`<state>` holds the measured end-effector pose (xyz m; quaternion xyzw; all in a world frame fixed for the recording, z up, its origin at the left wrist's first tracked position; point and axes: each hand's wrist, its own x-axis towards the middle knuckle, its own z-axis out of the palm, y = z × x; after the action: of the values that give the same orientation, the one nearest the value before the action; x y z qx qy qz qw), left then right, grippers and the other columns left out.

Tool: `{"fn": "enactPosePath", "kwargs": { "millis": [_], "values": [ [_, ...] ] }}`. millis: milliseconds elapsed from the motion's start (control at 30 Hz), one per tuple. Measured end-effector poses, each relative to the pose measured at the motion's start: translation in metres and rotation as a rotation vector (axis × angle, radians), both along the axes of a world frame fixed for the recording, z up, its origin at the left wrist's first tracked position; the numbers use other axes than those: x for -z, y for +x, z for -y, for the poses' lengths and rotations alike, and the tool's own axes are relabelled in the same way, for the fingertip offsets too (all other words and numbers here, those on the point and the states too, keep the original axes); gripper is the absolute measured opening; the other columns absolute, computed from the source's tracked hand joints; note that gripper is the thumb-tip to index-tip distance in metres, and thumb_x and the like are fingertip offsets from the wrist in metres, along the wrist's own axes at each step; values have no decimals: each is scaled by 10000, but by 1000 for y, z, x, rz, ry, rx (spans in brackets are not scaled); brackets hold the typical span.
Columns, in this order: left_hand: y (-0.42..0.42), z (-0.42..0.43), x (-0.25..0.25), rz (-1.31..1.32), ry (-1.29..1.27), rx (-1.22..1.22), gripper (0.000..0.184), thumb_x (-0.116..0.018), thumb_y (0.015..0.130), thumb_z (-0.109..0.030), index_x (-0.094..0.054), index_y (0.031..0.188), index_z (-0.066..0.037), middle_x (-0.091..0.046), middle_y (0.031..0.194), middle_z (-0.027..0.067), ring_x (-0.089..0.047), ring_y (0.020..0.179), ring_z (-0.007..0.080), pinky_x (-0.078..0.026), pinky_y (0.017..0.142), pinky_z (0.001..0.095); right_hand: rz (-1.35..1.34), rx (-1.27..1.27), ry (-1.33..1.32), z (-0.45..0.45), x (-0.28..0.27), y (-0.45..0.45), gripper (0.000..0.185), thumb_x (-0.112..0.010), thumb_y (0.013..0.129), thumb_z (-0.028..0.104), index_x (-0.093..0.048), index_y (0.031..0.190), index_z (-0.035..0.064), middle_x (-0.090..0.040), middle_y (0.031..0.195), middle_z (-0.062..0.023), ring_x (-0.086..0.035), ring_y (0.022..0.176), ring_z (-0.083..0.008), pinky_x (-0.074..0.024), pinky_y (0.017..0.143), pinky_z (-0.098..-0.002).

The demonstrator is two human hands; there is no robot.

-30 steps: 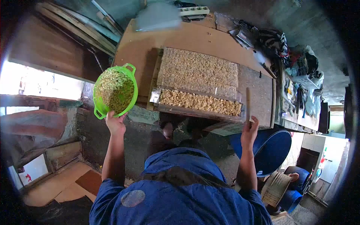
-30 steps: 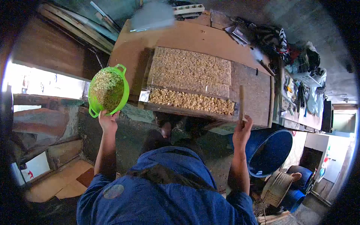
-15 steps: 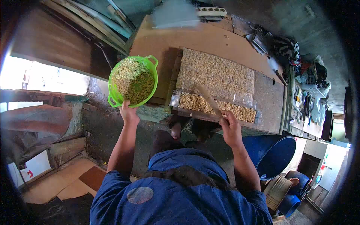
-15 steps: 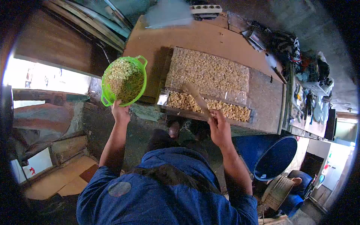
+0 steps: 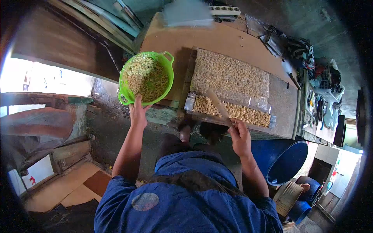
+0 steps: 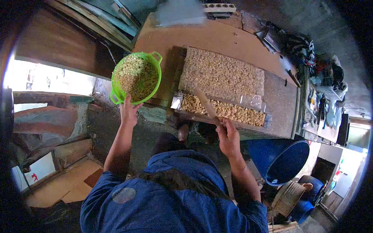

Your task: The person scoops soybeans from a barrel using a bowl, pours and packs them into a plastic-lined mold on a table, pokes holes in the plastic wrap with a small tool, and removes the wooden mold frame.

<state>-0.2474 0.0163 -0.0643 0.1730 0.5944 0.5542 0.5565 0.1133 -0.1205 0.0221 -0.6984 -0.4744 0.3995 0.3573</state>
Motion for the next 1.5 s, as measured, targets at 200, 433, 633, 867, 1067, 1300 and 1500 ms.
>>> {"fn": "enactPosePath", "kwargs": {
  "millis": [200,433,633,867,1067,1300,1500],
  "values": [
    [7,2,-16,-142,-57,115,835,-694,884,-459,-249,1488,-92,-431,1426,132,-547,1192,284,-562,854,435,-885,263,-236,3,-11,-13,317,-602,965,83,-576,1277,34,-642,919,-36,-568,743,-73,-425,595,-224],
    [4,6,-11,-254,-74,279,907,-684,874,-546,-227,1509,-85,-453,1419,145,-555,1169,282,-522,895,443,-985,154,-245,6,-7,-26,282,-633,948,79,-591,1225,42,-680,985,-59,-620,805,-126,-483,709,-250],
    [34,42,-24,-611,56,207,577,-608,956,-367,-399,1383,-38,-525,1257,124,-540,1071,239,-492,781,385,-982,227,-167,3,-15,-23,147,-646,936,64,-605,1076,62,-671,945,-37,-620,789,-128,-499,719,-261],
    [91,103,-61,-1153,668,776,553,-648,866,-236,-490,1377,-95,-425,1283,177,-380,1216,406,-285,1058,523,-834,243,-130,0,-19,-16,113,-648,941,91,-593,1040,83,-604,809,19,-556,658,-75,-439,558,-238],
    [111,84,-50,-1282,561,912,633,-649,887,-323,-441,1449,-121,-347,1365,177,-360,1239,411,-284,1043,549,-705,135,-125,-2,-8,-16,156,-661,938,125,-612,1079,77,-620,835,15,-556,686,-58,-432,568,-220],
    [110,87,-58,-1219,517,926,668,-640,895,-338,-398,1482,-131,-354,1370,193,-357,1248,423,-276,1049,546,-367,-3,-173,-18,4,-32,198,-695,894,135,-615,1014,-1,-639,777,-46,-624,701,-142,-491,621,-287],
    [105,97,-54,-1200,505,915,679,-595,886,-216,-345,1508,-116,-353,1375,234,-349,1270,438,-263,1065,545,-163,-249,-175,-20,38,-66,301,-719,842,203,-642,1038,-12,-700,903,-163,-679,807,-244,-524,752,-362]
  ]
}}
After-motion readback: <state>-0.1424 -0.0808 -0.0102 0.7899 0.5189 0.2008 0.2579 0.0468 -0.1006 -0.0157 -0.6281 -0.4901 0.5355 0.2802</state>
